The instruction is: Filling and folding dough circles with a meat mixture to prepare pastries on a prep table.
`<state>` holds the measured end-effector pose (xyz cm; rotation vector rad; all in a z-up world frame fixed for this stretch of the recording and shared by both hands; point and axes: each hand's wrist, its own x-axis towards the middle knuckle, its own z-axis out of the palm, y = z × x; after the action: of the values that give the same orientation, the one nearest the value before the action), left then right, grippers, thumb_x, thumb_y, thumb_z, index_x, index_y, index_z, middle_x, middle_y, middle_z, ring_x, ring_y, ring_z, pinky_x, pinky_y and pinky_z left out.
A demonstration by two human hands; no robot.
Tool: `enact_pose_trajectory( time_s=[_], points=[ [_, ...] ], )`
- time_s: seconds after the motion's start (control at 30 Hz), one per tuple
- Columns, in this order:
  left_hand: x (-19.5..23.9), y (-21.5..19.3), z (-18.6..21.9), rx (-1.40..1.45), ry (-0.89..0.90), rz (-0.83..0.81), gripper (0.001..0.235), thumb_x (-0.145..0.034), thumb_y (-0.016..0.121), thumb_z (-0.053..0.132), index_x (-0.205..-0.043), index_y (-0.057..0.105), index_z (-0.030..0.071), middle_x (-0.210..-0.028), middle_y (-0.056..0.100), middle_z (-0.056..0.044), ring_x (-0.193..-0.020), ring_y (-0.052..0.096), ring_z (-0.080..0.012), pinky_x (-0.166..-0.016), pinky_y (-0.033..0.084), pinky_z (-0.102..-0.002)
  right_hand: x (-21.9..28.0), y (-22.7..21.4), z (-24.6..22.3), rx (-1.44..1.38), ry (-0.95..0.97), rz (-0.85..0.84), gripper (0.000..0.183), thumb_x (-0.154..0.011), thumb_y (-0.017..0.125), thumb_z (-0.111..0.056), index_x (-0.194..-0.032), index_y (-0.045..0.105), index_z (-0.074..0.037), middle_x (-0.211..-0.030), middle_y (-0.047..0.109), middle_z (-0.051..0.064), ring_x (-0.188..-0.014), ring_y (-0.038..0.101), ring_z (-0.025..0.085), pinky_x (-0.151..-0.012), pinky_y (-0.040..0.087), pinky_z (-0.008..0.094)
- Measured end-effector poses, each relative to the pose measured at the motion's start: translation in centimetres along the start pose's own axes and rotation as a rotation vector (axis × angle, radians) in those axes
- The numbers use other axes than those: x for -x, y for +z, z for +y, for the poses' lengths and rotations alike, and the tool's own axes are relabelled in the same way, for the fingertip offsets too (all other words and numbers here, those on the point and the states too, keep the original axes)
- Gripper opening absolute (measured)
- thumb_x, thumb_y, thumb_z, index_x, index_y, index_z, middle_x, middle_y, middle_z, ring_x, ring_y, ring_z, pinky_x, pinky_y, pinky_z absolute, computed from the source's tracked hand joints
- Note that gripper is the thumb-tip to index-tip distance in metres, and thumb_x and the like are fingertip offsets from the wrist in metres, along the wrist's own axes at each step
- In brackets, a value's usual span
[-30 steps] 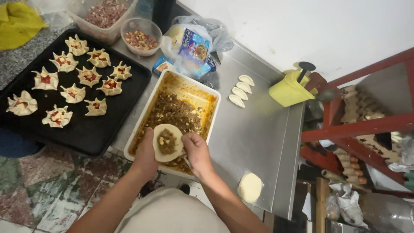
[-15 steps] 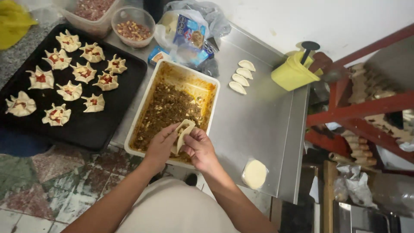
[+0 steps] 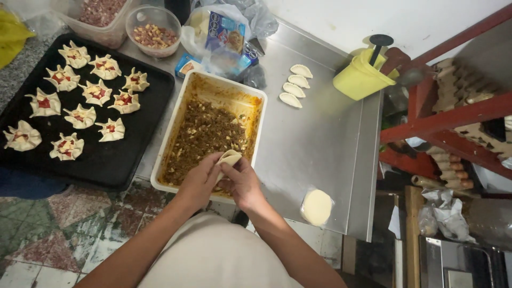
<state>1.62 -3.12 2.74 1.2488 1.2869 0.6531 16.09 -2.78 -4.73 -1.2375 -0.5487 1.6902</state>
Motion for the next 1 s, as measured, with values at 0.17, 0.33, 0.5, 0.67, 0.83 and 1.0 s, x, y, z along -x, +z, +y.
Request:
enact_pose_trajectory(
  time_s=[0.17,0.33,0.5,0.67,0.83,1.0],
  points=[
    [-0.4,0.0,-3.8,-0.011,-0.007,0.056,0.036,-0.11,0.039,0.032,-0.136,0.053,0.012,-0.121,0.069,-0.027,-0.113,0.066,-0.0482,-0.092,0.052,-0.063,1.0,-1.1,-1.6,0.03,-0.05,-0.152,0.034,-0.095,0.069,-0.003,-0.126,0.056,-0.002,-0.102,0.067,0.01,-0.081,0.071,0.02,-0.063,0.064,0.033],
    [-0.2,-0.4,-4.8,0.024,0.034,0.074,0.031,-0.111,0.039,0.029,-0.129,0.058,0.011,-0.119,0.07,-0.029,-0.108,0.068,-0.0486,-0.087,0.055,-0.061,-1.6,-5.9,1.1,0.036,-0.147,-0.183,0.024,-0.095,0.068,-0.001,-0.118,0.062,0.0,-0.09,0.071,0.011,-0.075,0.074,0.019,-0.059,0.063,0.027],
    [-0.5,-0.4,-5.7,0.054,0.03,0.118,0.026,-0.109,0.045,0.025,-0.125,0.062,0.012,-0.116,0.071,-0.026,-0.109,0.069,-0.0431,-0.091,0.054,-0.059,-1.8,-6.3,1.1,0.168,-0.184,-0.12,0.009,-0.087,0.075,0.001,-0.095,0.071,0.0,-0.068,0.071,0.017,-0.058,0.073,0.019,-0.042,0.043,0.012],
    [0.4,-1.0,-4.0,0.083,-0.024,0.073,0.027,-0.108,0.045,0.026,-0.122,0.063,0.013,-0.115,0.073,-0.025,-0.104,0.07,-0.043,-0.09,0.054,-0.058,0.4,-4.0,-2.5,0.37,-0.223,-0.139,0.021,-0.088,0.078,-0.003,-0.107,0.074,0.003,-0.084,0.075,0.017,-0.074,0.072,0.018,-0.064,0.058,0.027],
    [0.2,-1.3,-3.3,-0.043,0.006,0.074,0.024,-0.104,0.051,0.027,-0.121,0.064,0.016,-0.115,0.072,-0.027,-0.108,0.068,-0.0504,-0.088,0.052,-0.062,0.5,-3.1,-3.3,0.527,-0.295,-0.122,0.019,-0.087,0.082,-0.005,-0.105,0.079,-0.003,-0.086,0.076,0.009,-0.081,0.068,0.009,-0.071,0.058,0.024],
    [0.6,-1.9,-1.2,0.003,-0.028,0.007,0.036,-0.103,0.056,0.028,-0.136,0.063,0.015,-0.131,0.067,-0.023,-0.118,0.065,-0.0481,-0.095,0.054,-0.065,-0.3,-3.8,-1.6,0.551,-0.37,-0.105,0.014,-0.094,0.072,-0.004,-0.107,0.076,0.0,-0.083,0.067,0.011,-0.076,0.068,0.015,-0.065,0.063,0.028]
  ],
)
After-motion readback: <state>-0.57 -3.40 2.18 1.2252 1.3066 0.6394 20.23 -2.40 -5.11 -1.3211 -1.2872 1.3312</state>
